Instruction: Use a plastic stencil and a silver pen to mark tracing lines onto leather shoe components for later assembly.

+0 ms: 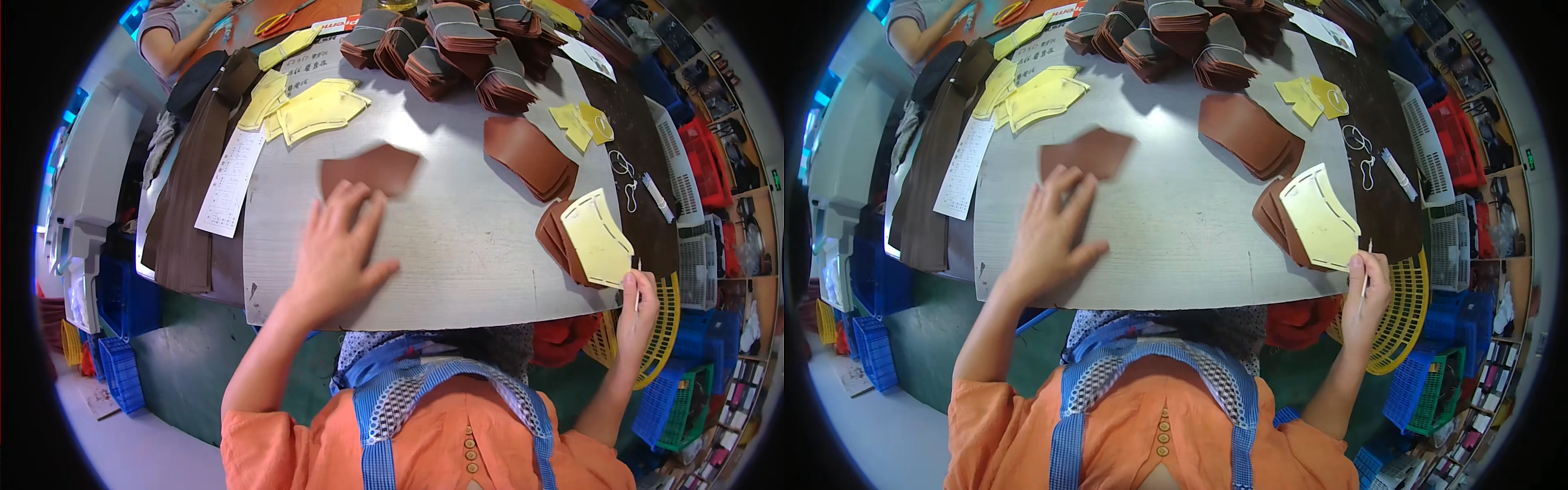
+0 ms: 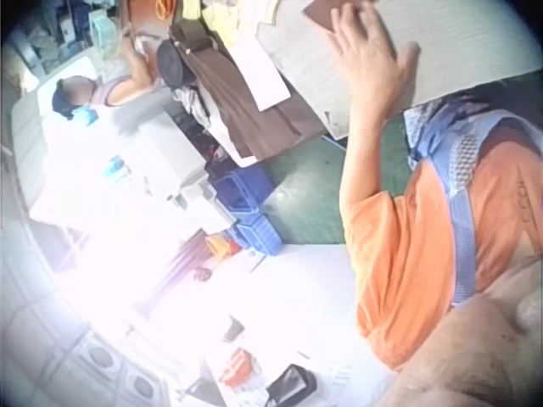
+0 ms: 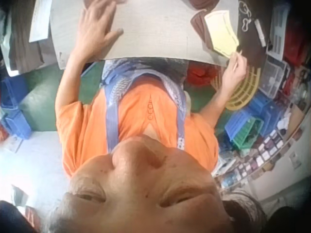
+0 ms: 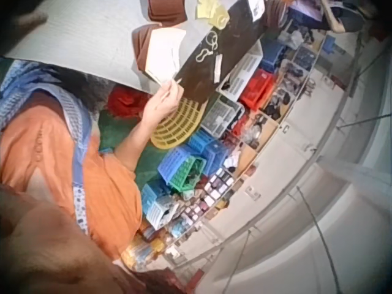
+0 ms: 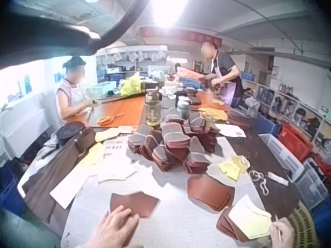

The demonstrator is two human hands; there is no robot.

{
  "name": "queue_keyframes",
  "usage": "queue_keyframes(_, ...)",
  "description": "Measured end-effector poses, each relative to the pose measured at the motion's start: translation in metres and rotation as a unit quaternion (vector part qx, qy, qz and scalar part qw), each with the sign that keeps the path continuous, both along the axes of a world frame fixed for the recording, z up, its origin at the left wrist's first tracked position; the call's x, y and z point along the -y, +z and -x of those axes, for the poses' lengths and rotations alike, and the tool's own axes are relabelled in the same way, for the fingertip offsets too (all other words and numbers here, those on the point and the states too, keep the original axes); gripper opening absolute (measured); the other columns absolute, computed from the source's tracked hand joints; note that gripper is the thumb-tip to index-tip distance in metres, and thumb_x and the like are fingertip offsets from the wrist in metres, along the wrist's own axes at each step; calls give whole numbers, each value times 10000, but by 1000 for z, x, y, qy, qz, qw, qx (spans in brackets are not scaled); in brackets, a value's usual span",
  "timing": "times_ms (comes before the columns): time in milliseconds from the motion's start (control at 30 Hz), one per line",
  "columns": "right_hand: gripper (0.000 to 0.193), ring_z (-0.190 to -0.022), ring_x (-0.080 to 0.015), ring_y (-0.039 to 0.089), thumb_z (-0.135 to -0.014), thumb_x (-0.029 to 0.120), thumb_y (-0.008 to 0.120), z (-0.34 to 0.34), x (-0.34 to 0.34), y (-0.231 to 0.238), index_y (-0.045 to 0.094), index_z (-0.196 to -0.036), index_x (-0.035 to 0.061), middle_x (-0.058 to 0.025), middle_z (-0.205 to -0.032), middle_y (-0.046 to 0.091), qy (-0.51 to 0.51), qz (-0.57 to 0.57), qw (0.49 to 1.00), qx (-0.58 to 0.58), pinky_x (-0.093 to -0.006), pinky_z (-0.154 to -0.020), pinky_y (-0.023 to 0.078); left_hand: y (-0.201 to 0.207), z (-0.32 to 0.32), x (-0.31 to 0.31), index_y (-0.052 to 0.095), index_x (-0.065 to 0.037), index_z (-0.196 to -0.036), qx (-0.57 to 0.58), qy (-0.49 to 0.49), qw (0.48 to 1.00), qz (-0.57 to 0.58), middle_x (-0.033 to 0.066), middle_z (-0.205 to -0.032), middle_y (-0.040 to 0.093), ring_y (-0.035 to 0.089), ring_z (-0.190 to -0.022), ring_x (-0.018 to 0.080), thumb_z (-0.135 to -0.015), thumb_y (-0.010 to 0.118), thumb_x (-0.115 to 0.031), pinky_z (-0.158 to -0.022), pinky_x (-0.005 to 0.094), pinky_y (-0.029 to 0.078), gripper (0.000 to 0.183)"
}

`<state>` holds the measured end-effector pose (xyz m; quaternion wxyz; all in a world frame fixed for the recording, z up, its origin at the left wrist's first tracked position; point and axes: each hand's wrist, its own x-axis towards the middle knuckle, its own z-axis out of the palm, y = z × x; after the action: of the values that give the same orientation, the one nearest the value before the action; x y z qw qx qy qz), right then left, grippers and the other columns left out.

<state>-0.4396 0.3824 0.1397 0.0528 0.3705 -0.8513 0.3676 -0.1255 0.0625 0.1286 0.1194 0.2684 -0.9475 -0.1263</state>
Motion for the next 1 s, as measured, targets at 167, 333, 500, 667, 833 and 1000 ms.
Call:
queue_keyframes(167, 105, -782, -152, 566, -992, 58, 651, -54, 43, -2, 682, -1027, -36, -70, -870, 609, 98, 58, 971, 209, -276, -729, 457, -2, 5, -56, 609, -138, -1397, -7, -164, 982, -91, 169, -1449, 487, 431, -1430, 409, -787, 825, -284, -1176, 617, 339, 664)
queue_keyframes(333, 107, -729, -195, 623, -951, 57, 704, -95, 110, -18, 695, -1042, 3, -103, -882, 656, 215, 3, 956, 199, -326, -681, 494, -17, 36, -78, 716, -125, -1244, -214, -112, 966, -94, 184, -1361, 582, 572, -1268, 400, -769, 848, -191, -1087, 534, 463, 498)
queue_keyframes(500, 268, -798, -268, 657, -976, 138, 702, -85, 124, -17, 643, -1214, 29, -136, -961, 657, 258, -78, 963, 9, -327, -736, 520, -24, 44, -88, 701, -119, -1270, -163, -71, 982, -63, 219, -1414, 557, 545, -1314, 417, -817, 809, -193, -1114, 522, 450, 472)
queue_keyframes(667, 274, -821, -212, 652, -1069, 205, 589, -70, 147, -6, 634, -1212, -24, -132, -989, 640, 212, 37, 961, 172, -347, -756, 531, -25, 46, -88, 690, -130, -1291, -160, -54, 984, -59, 245, -1435, 539, 514, -1359, 435, -836, 798, -200, -1131, 535, 433, 472)
queue_keyframes(833, 301, -767, -231, 661, -1055, 262, 598, -78, 190, 1, 725, -999, -5, -110, -893, 665, 325, 63, 915, 230, -344, -737, 532, -29, 48, -87, 706, -135, -1264, -166, -41, 983, -66, 259, -1416, 544, 511, -1362, 439, -872, 757, -187, -1151, 541, 411, 399)
queue_keyframes(1000, 215, -835, -322, 669, -982, 239, 647, -106, 237, -25, 729, -938, 46, -139, -863, 687, 483, -11, 875, 18, -414, -752, 536, -36, 44, -85, 730, -117, -1227, -112, -67, 989, -70, 254, -1399, 549, 506, -1367, 430, -881, 722, -172, -1165, 547, 391, 350)
